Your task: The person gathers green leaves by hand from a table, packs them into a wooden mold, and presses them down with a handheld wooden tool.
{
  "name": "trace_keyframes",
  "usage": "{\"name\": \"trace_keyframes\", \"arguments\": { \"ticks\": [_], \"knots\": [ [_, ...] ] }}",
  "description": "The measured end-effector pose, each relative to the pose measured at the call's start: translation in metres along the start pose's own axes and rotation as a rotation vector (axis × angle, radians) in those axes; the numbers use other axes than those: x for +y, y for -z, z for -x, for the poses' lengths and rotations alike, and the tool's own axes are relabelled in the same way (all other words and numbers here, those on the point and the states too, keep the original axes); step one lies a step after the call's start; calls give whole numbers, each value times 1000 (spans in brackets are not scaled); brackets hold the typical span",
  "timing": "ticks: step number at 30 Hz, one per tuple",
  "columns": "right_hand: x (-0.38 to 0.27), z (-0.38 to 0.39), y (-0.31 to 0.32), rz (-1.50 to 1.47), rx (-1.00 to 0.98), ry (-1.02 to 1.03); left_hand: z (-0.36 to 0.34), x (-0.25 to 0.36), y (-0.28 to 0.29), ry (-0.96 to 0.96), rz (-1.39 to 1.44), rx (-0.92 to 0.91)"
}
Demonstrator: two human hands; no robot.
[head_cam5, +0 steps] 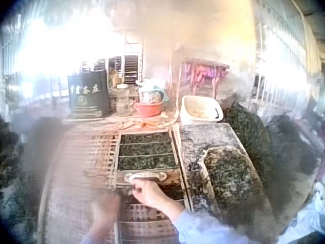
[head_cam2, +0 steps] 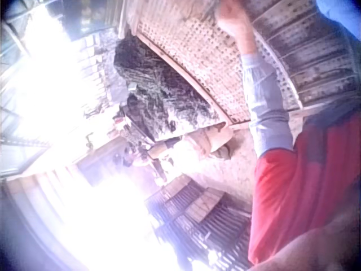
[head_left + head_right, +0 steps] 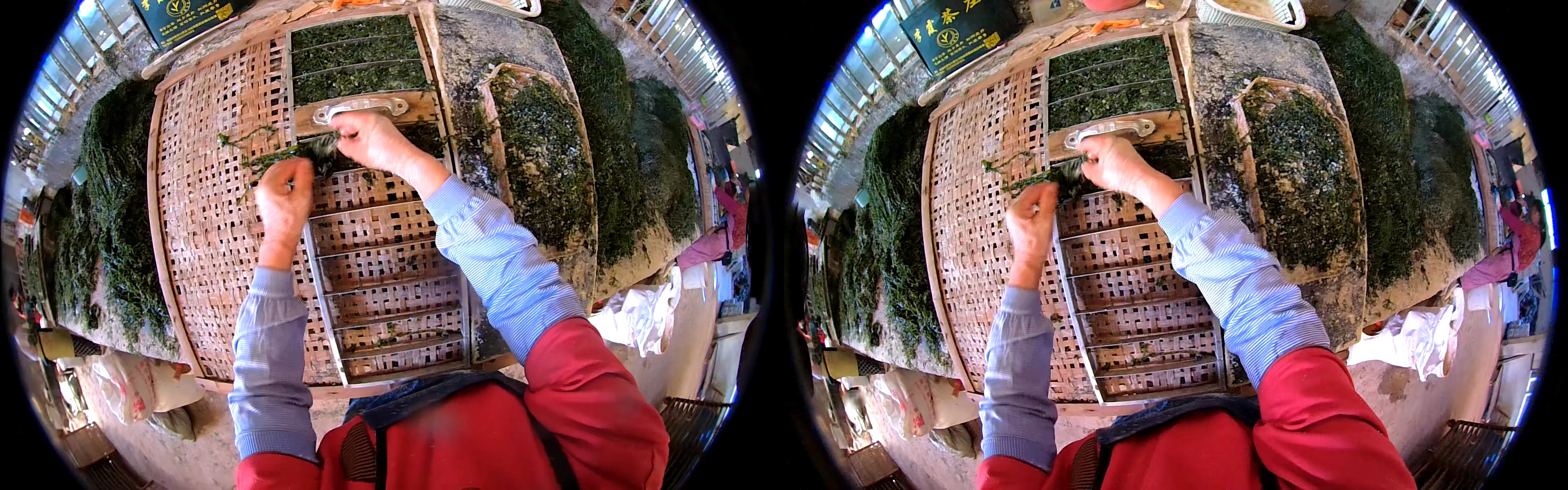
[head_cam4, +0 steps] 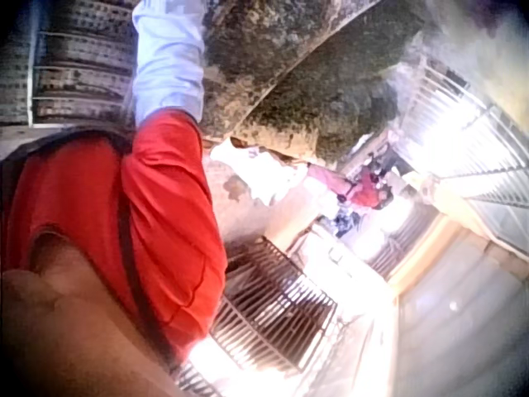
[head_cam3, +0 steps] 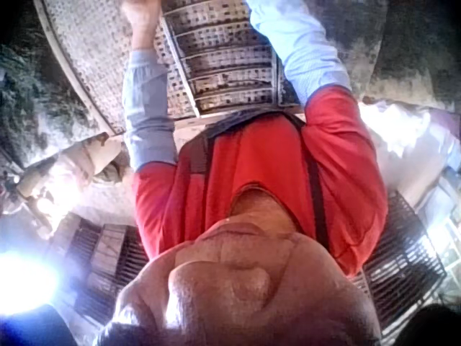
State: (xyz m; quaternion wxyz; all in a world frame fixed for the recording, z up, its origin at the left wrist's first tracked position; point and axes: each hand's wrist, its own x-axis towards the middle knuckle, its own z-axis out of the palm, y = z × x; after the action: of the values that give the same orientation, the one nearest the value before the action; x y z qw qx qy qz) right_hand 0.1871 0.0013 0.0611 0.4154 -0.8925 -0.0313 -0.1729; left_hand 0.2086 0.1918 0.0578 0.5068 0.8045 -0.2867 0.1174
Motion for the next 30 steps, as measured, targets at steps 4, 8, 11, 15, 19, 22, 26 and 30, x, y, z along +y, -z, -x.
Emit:
{"name": "trace_keyframes", "arguments": {
  "ticks": [4, 8, 11, 15, 19, 22, 26, 30],
  "knots": [
    [-26, 29, -6, 599, -260, 12, 11, -40, 33, 23, -199, 18],
    [-37, 26, -12, 712, -310, 125, -8, -55, 24, -114, -445, -131],
    [-25, 32, -35, 671, -280, 213, -26, -71, 19, -57, -497, -284],
    [-27, 32, -38, 643, -320, 132, -41, -65, 19, 15, -522, -391],
    [-27, 29, -40, 737, -379, 39, -63, 3, 0, 164, -707, -518],
    [-27, 30, -41, 673, -353, 12, -68, 28, -29, -132, -680, -565],
    [-34, 31, -31, 583, -437, -45, -79, 59, -35, -26, 63, -620],
    [-21, 36, -36, 551, -264, -47, -71, 15, -19, 160, -7, -267]
  ]
}}
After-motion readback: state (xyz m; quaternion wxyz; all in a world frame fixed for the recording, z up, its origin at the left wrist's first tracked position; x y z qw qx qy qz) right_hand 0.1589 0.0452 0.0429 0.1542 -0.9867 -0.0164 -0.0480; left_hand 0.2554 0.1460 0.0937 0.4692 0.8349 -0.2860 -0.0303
